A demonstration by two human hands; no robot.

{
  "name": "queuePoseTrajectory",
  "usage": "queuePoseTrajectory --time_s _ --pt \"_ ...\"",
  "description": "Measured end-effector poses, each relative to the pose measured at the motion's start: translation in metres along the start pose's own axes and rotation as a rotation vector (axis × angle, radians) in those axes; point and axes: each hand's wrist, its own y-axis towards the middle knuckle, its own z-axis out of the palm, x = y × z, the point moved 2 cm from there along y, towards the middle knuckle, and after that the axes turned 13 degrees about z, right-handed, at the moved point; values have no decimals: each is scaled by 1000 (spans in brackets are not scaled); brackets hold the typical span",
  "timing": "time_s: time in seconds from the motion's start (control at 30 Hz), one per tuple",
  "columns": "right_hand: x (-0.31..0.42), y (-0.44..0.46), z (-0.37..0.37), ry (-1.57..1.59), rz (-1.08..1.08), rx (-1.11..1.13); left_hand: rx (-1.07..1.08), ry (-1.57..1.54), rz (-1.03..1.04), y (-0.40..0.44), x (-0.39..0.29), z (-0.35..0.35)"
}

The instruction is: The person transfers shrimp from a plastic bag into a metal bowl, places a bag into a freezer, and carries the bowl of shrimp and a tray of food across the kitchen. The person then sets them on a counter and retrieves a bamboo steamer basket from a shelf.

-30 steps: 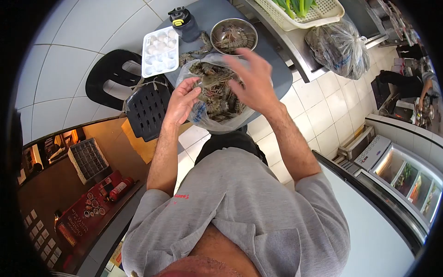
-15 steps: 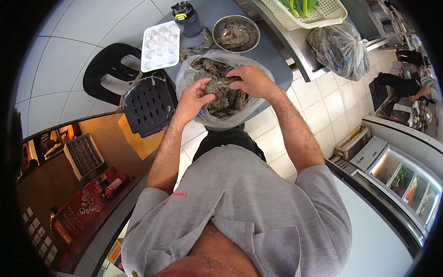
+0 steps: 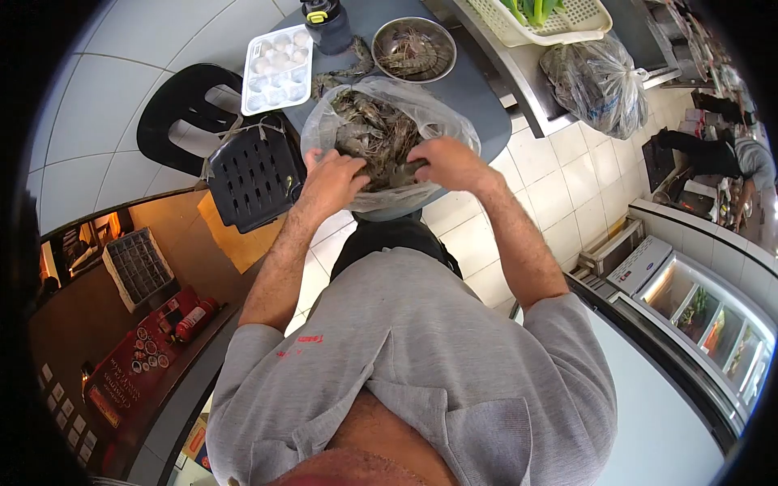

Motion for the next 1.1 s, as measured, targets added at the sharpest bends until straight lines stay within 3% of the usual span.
queuePoseTrajectory --time_s 0.03,0.1,0.2,0.43,0.5,0.63,0.7,0.83,0.9,0.93,1.0,1.1 --pt "3 0 8 21 -25 -16 -3 -1 -3 3 1 3" --pt "8 0 18 77 -51 -37 -249 -80 -7 14 3 6" --pt "-3 10 32 3 -25 -49 -341 -69 -27 37 4 14" --pt "-25 26 26 -157 216 25 -273 33 -80 97 12 43" --pt "-31 30 17 -253 347 -125 -250 33 -73 102 14 48" --pt "-31 40 -3 -285 403 -343 -199 -31 -71 104 14 46" --pt "-35 50 -10 -247 166 -627 -228 -65 -59 100 17 45" --pt "-38 70 -16 -258 123 -514 -287 -175 -43 87 21 38" --pt "-47 83 1 -322 125 -255 -313 -210 -53 80 21 32" --pt "-50 84 8 -323 124 -256 -339 -246 -65 76 20 28" --pt "-51 83 17 -357 29 -466 -344 -301 -93 68 18 18" --pt "-53 83 18 -339 64 -403 -421 -392 -106 61 19 17"
